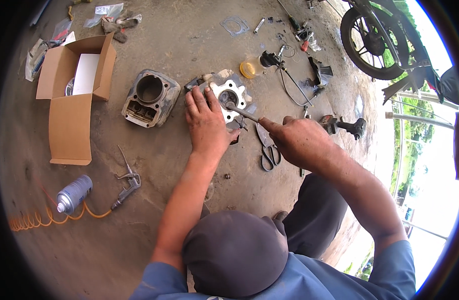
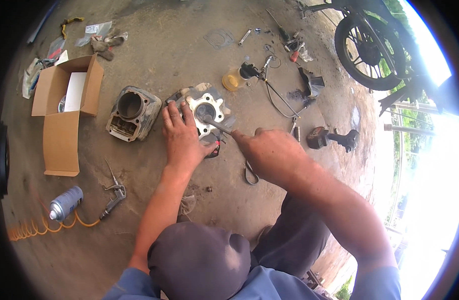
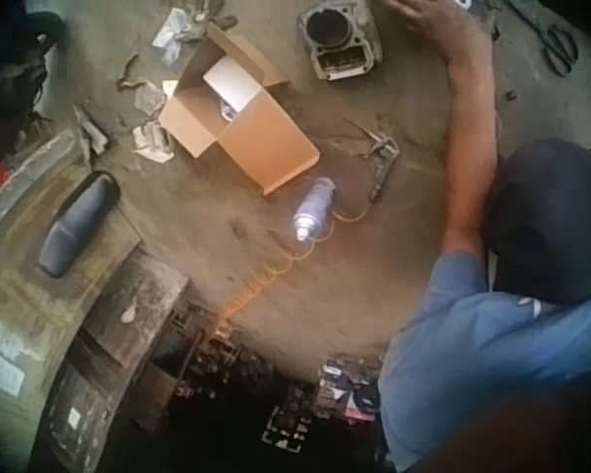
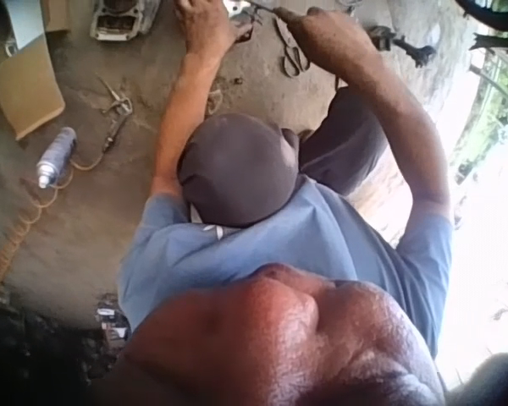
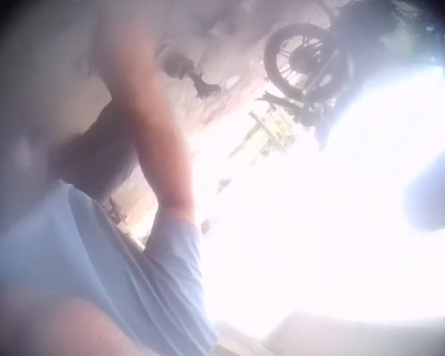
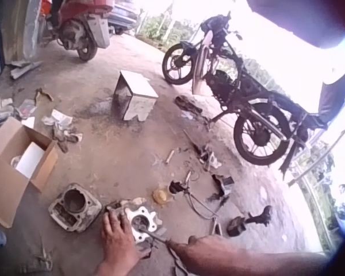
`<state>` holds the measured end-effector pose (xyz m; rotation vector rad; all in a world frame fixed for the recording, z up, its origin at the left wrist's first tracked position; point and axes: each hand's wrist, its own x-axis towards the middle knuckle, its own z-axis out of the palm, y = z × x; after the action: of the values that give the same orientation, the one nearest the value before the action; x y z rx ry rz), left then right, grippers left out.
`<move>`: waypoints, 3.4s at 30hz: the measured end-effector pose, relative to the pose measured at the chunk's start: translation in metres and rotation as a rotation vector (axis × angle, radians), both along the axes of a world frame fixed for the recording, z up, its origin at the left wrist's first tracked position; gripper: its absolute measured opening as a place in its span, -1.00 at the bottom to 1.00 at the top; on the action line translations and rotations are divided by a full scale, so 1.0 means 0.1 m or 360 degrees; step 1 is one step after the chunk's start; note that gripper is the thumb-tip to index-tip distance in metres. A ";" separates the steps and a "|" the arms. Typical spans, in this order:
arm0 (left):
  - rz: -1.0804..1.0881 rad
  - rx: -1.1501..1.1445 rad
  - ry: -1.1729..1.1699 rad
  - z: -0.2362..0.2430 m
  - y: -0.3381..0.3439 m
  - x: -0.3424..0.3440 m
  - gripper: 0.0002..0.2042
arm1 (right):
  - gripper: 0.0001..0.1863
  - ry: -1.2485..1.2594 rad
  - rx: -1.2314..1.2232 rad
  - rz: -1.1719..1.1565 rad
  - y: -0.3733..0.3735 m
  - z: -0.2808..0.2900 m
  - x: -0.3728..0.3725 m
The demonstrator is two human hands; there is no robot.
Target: The person cleans a motorcycle cylinder head by spraying it with a spray can, blowing it with an air nozzle, and then scraping it with a chisel.
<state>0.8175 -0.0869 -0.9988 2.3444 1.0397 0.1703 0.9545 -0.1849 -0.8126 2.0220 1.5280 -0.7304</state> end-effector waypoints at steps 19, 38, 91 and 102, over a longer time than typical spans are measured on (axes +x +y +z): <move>-0.0008 0.0016 0.0018 -0.01 -0.04 -0.04 0.31 | -0.30 0.0069 -0.0012 -0.0141 -0.11 -0.06 -0.02; -0.0024 0.0015 -0.0055 0.01 -0.02 0.03 0.33 | -0.37 0.0029 -0.0087 -0.0281 -0.13 0.00 -0.03; -0.0010 0.0058 -0.0082 0.01 -0.01 0.04 0.31 | -0.25 -0.0104 0.0107 -0.0235 -0.22 -0.16 -0.33; -0.0007 0.0007 0.0019 0.03 -0.02 0.03 0.30 | -0.23 -0.0096 0.0083 -0.0271 -0.32 -0.24 -0.31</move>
<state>0.8200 -0.0887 -0.9954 2.3538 1.0409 0.1575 0.9239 -0.2165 -0.8370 2.2126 1.3668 -0.6938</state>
